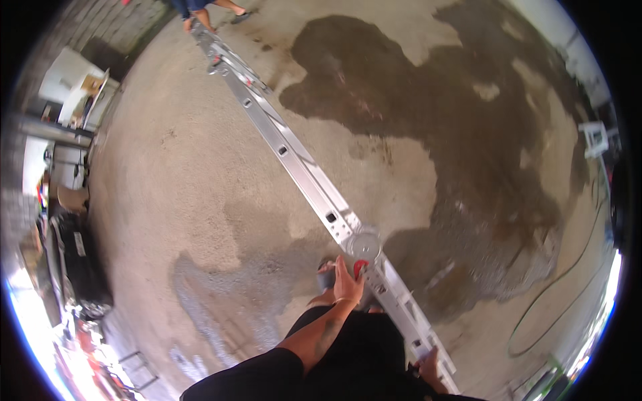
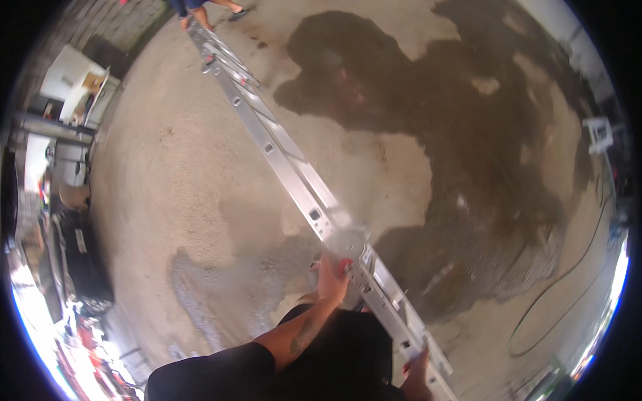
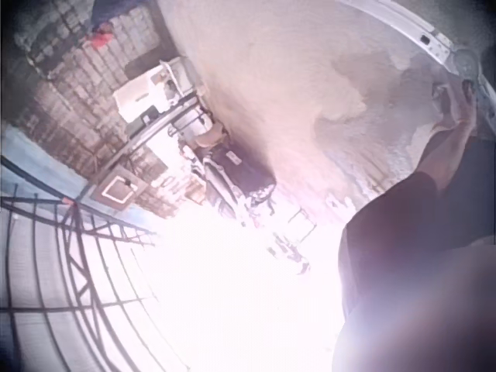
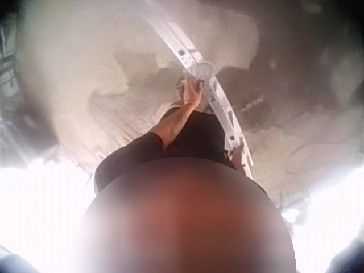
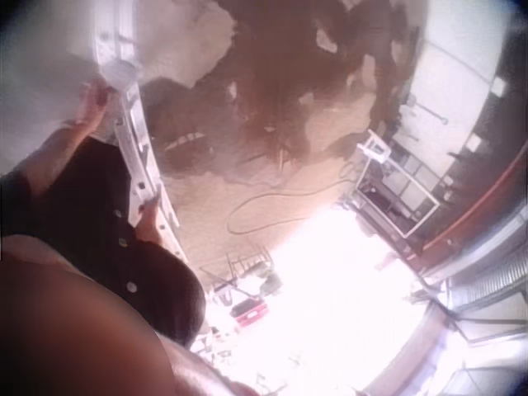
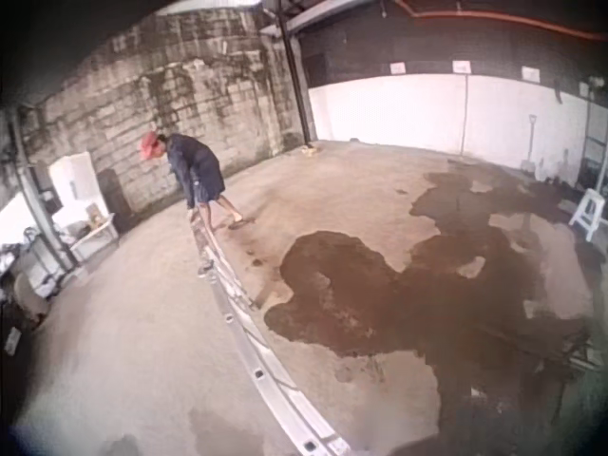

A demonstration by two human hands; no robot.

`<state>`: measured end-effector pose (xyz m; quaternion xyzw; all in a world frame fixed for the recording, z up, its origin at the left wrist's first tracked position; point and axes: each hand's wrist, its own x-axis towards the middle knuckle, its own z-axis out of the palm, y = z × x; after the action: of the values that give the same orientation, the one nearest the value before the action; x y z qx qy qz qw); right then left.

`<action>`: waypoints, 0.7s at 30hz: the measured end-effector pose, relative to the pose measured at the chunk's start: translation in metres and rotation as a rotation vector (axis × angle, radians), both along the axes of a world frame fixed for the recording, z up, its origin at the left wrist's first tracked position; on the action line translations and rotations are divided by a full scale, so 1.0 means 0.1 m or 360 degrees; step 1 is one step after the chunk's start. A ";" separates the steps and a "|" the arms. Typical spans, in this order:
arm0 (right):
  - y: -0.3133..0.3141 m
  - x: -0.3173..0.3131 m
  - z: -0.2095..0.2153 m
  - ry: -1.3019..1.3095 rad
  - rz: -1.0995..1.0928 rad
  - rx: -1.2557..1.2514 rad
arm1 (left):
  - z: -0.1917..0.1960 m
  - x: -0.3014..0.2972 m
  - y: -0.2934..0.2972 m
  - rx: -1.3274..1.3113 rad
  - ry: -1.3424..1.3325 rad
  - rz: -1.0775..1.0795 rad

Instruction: The person unfolds a collapsed aluminum extension ladder on a concrete floor, releases the red locking levers, extends the sections, and re-locks them. A second person assists by holding and aligning the opposite end. The ladder is left fully extended on the floor.

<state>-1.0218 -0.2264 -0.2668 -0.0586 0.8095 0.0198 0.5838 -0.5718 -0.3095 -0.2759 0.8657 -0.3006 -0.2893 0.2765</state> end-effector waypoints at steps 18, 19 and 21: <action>-1.81 1.05 -0.24 0.0073 0.2151 -0.1393 | -0.04 0.04 0.23 -0.0247 -0.0261 -0.0162; -1.79 1.40 -0.05 -0.0004 0.2045 -0.1530 | -0.06 0.04 0.23 -0.0327 -0.0262 -0.0151; -1.56 2.03 0.32 -0.0452 0.2388 -0.1922 | -0.11 0.01 0.18 -0.0335 -0.0161 -0.0133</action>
<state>-0.8190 -0.3820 -0.2346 -0.8506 0.3578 -0.0392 0.3834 -0.5703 -0.2918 -0.2865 0.8321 -0.3787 -0.2234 0.3380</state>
